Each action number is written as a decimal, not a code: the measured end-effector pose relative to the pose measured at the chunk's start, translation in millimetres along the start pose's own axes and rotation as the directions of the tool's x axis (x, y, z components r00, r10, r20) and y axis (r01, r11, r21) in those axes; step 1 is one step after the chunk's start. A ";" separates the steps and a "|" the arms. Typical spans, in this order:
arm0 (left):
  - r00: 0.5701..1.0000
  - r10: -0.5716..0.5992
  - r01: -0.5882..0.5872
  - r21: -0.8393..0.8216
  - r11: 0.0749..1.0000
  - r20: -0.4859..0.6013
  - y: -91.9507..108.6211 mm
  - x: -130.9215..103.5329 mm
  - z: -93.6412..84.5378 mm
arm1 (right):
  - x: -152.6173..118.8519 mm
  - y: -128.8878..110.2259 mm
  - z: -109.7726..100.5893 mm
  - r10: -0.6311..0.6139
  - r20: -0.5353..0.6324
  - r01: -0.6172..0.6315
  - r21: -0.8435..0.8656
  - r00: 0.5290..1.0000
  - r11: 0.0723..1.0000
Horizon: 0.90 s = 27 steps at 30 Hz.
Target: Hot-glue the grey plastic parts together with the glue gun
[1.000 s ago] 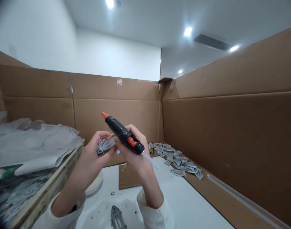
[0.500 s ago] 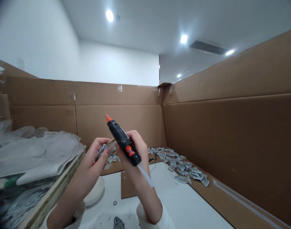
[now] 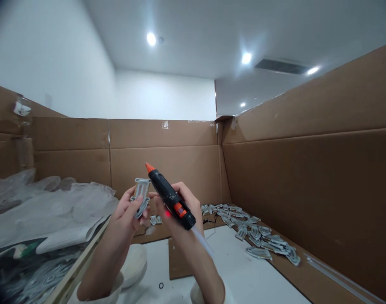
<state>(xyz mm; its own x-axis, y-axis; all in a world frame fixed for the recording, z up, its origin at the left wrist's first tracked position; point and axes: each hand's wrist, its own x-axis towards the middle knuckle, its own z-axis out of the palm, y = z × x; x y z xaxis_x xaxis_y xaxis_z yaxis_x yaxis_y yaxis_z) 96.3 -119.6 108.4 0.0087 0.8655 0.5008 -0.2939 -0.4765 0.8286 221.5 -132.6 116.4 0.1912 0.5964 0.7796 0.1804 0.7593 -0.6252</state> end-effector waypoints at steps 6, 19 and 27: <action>0.994 0.048 -0.055 -0.074 0.996 -0.102 -1.6 6.2 -6.6 | -1.8 2.0 -2.5 0.023 0.217 -0.010 -0.060 0.976 0.998; 0.992 0.017 -0.021 -0.035 0.999 -0.129 3.3 1.8 -3.9 | 2.0 8.5 10.6 0.094 0.241 -0.073 -0.098 0.966 0.993; 0.991 0.015 -0.021 -0.042 0.999 -0.133 2.0 1.7 -3.5 | 0.1 11.1 13.7 0.077 0.215 -0.053 -0.115 0.974 0.992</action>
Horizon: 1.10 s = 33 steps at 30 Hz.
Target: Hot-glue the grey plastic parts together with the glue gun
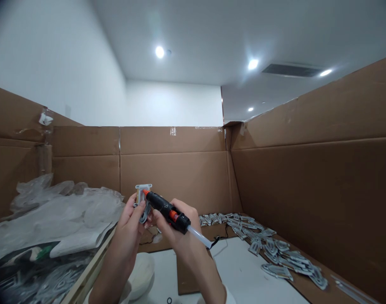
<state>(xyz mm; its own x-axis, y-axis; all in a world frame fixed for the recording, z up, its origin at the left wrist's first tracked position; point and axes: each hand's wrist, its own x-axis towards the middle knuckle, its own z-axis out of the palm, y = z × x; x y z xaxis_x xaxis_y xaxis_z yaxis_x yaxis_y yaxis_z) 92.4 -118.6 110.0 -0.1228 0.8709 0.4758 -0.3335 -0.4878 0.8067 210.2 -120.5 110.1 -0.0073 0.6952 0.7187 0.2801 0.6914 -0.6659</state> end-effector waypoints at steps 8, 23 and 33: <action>1.000 0.021 -0.021 0.013 1.000 -0.001 -1.5 0.2 0.3 | 0.7 2.6 2.3 -0.026 -0.026 0.025 -0.045 0.999 0.999; 1.000 0.017 -0.016 0.055 0.998 -0.018 -1.4 -0.5 2.1 | -1.0 4.3 2.2 -0.014 -0.023 0.014 -0.013 1.000 1.000; 0.998 0.056 -0.054 0.068 0.996 -0.018 -2.1 0.2 4.6 | 0.6 2.3 1.4 -0.043 -0.022 0.043 -0.036 0.999 0.998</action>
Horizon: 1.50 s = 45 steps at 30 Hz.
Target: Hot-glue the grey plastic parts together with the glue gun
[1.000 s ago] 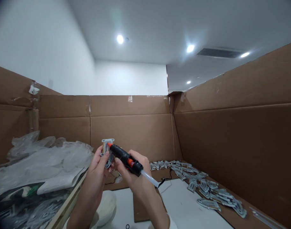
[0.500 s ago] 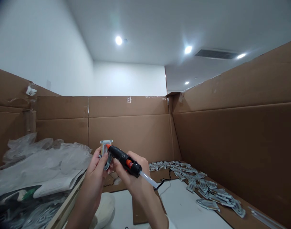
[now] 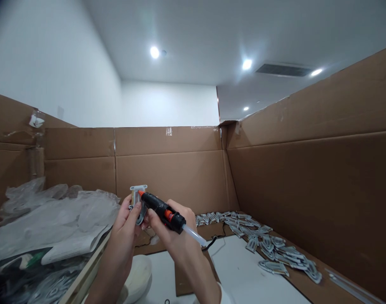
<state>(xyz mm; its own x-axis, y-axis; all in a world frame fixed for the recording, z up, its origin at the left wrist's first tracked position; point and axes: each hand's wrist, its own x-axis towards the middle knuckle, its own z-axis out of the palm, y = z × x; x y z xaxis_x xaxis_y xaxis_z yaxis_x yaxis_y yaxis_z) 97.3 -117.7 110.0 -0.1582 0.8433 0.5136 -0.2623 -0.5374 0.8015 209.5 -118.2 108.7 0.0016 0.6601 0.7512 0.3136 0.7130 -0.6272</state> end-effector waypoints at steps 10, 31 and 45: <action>1.000 0.009 -0.009 -0.001 1.000 0.006 0.3 0.2 0.5 | -2.2 -0.5 0.2 0.049 -0.013 -0.048 0.060 0.999 0.997; 0.975 0.212 -0.162 0.445 0.881 -0.065 0.9 13.1 -28.1 | 0.9 0.2 -23.0 0.082 -0.048 -0.076 0.111 0.995 0.991; 0.993 -0.003 -0.005 0.068 0.998 0.117 3.4 8.1 -17.8 | -3.4 1.0 -32.4 0.017 0.090 -0.030 0.143 0.996 0.989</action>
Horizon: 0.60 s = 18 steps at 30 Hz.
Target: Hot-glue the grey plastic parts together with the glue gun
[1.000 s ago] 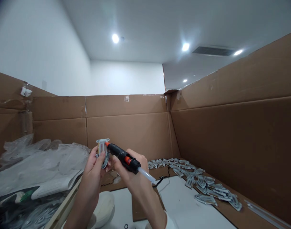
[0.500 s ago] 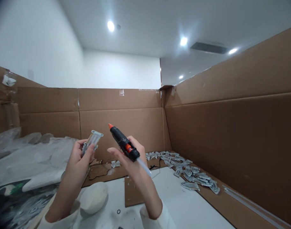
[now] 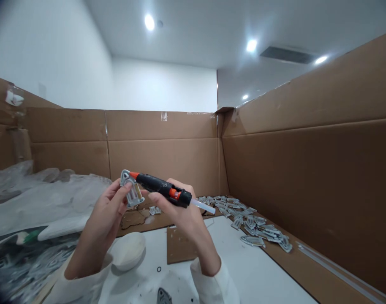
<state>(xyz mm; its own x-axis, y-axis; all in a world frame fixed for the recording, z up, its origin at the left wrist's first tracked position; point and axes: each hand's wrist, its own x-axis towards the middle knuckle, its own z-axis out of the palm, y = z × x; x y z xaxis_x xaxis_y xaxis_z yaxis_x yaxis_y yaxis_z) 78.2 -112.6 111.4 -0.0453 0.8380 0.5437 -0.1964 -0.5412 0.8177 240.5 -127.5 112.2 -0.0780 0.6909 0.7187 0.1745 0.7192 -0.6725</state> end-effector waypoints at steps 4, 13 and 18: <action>1.000 0.015 -0.015 0.018 1.000 0.002 1.2 -1.8 0.3 | 0.0 14.4 4.9 -0.002 -0.054 0.006 0.082 0.999 0.997; 0.999 0.049 -0.050 0.125 0.991 0.014 1.0 -1.8 -2.0 | 3.0 22.3 8.0 0.025 -0.093 -0.021 0.039 0.995 0.999; 0.999 0.051 -0.051 0.152 0.987 0.002 -0.2 -1.3 -2.0 | 3.1 22.6 9.6 0.024 -0.107 -0.023 0.012 0.994 1.000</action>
<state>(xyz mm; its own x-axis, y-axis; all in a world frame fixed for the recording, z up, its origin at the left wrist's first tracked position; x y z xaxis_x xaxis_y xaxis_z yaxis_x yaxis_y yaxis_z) 76.3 -113.4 110.1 -0.0535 0.8091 0.5853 -0.0423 -0.5874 0.8082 234.8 -108.3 97.5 0.0317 0.6960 0.7173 0.1639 0.7043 -0.6907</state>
